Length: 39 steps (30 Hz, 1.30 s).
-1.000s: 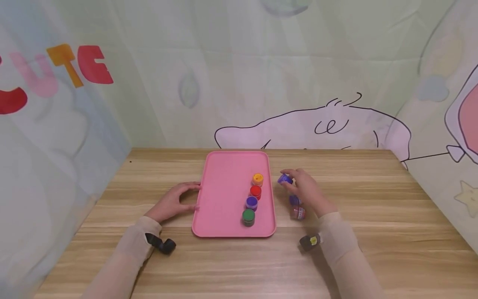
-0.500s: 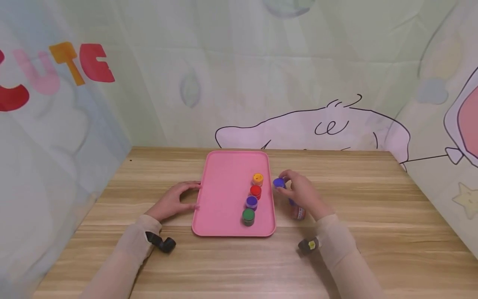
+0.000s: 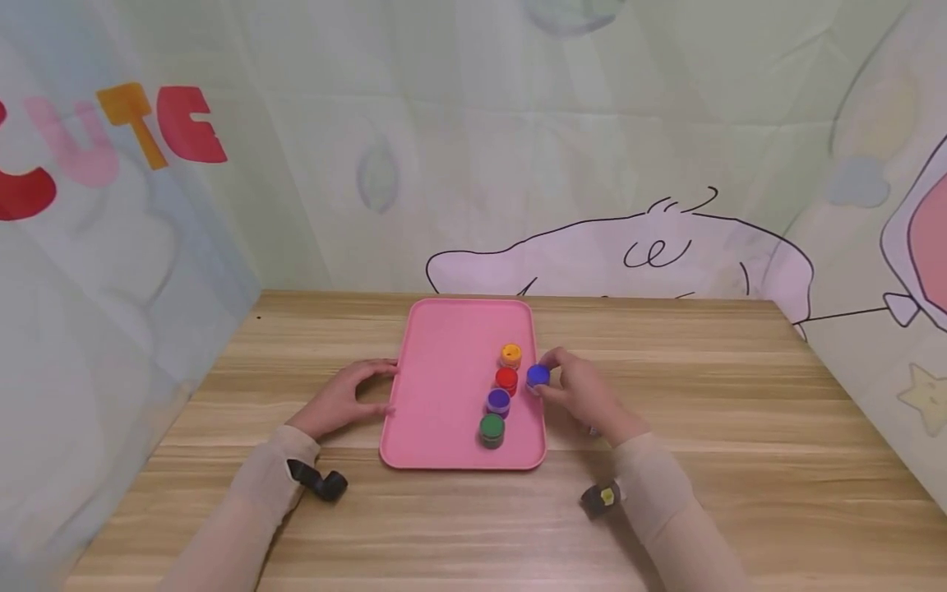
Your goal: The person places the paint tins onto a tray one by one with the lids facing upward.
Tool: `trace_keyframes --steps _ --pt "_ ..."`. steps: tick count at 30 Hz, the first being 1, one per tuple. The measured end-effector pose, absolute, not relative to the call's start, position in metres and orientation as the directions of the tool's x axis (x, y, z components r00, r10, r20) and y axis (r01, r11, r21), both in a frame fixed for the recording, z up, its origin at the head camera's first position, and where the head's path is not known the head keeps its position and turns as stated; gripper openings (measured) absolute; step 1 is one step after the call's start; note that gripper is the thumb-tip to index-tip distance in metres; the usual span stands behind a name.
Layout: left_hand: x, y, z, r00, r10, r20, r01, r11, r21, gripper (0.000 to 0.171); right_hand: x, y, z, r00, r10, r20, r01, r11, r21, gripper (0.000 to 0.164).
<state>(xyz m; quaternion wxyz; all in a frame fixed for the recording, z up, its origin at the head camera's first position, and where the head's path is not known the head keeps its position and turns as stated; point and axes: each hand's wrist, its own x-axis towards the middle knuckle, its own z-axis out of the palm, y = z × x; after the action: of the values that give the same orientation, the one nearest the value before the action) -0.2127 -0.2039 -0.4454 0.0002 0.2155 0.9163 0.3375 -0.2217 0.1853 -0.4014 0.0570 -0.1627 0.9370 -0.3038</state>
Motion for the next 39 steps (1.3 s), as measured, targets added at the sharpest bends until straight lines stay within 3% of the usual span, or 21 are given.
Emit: trace_keyframes --steps 8,30,39 --pt "-0.214 -0.202 -0.444 -0.896 0.412 0.165 0.42 0.667 0.616 0.061 -0.217 0.181 -0.403 -0.95 -0.31 -0.037 -0.227 0.768 -0.599 0.041" --pt "-0.216 -0.202 -0.449 -0.901 0.401 0.163 0.407 0.658 0.633 0.063 -0.225 0.172 -0.415 -0.917 -0.389 0.089 -0.37 0.745 -0.554 0.033" --pt "-0.219 -0.203 -0.449 -0.886 0.424 0.189 0.443 0.649 0.619 0.061 -0.226 0.17 -0.413 -0.919 -0.383 0.091 -0.368 0.754 -0.545 0.031"
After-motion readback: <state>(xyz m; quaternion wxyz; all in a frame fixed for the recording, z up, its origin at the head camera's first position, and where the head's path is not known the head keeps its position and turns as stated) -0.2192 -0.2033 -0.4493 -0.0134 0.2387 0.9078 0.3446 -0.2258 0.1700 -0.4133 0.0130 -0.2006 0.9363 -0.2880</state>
